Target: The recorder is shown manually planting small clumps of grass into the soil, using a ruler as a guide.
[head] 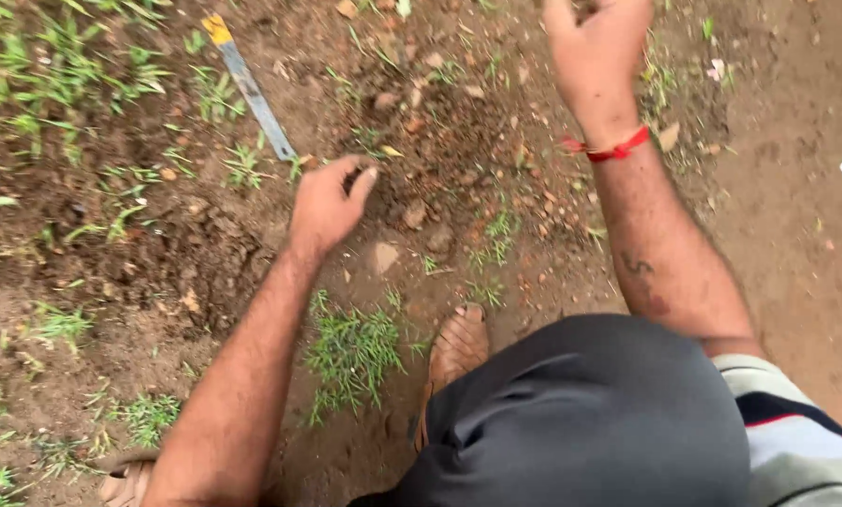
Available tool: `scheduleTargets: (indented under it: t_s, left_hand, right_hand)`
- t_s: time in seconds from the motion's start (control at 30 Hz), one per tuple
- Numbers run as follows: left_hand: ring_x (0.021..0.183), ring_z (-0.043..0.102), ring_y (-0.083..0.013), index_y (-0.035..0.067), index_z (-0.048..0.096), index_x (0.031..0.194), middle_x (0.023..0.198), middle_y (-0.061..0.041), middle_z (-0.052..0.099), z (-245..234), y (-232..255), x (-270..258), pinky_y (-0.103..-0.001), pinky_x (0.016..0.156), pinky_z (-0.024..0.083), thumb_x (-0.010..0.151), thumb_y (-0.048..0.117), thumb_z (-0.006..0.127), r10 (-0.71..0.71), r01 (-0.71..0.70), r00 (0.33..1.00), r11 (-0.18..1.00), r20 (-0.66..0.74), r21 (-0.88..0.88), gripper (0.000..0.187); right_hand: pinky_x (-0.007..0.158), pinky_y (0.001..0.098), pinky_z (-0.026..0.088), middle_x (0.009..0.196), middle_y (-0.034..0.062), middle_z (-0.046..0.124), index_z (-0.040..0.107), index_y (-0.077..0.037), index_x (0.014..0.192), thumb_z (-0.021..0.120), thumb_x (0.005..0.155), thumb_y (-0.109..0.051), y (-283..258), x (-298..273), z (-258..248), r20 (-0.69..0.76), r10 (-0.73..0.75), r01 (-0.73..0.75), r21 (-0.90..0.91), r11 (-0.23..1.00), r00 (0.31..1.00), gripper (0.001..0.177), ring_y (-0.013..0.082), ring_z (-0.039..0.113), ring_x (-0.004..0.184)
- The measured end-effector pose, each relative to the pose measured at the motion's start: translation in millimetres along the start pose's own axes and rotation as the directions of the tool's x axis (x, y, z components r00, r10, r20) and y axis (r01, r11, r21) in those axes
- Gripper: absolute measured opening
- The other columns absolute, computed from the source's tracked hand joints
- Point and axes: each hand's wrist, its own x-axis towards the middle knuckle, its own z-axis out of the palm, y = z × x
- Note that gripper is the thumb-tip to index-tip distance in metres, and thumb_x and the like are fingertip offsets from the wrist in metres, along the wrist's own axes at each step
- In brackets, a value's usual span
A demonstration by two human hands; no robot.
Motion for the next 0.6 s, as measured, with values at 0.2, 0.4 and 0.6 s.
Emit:
scheduleTargets:
  t_s: [0.2,0.4,0.6]
  left_hand:
    - [0.087,0.074,-0.0275,0.009,0.072,0.118,0.096,-0.017,0.076,2,10,-3,-0.041,0.085,0.059,0.1,0.033,0.066,-0.131,0.131,0.99,0.991,0.045,0.003,0.03]
    - [0.096,0.074,-0.0279,0.011,0.074,0.118,0.109,-0.014,0.075,28,8,-5,-0.044,0.091,0.055,0.099,0.033,0.066,-0.034,0.022,0.989,0.996,0.145,0.083,0.03]
    - [0.106,0.071,-0.0338,0.006,0.072,0.12,0.117,-0.016,0.074,46,11,-6,-0.045,0.095,0.056,0.101,0.033,0.066,0.166,-0.187,0.971,0.976,0.17,0.113,0.034]
  right_hand:
    - [0.089,0.0309,0.063,0.108,0.0069,0.08,0.076,-0.007,0.103,0.066,0.102,-0.003,53,-94,-5,0.372,-0.143,0.201,-0.121,0.972,0.917,0.011,0.0151,0.077,0.1]
    - [0.086,0.0387,0.06,0.101,0.0124,0.074,0.075,-0.006,0.107,0.074,0.095,-0.024,66,-195,-19,0.487,0.351,-0.09,-0.48,0.872,0.8,0.022,0.0243,0.073,0.09]
    - [0.082,0.0453,0.057,0.107,0.0206,0.065,0.066,0.006,0.119,0.083,0.08,-0.04,83,-223,-17,0.461,0.099,0.173,-0.511,0.842,0.882,0.063,0.036,0.067,0.095]
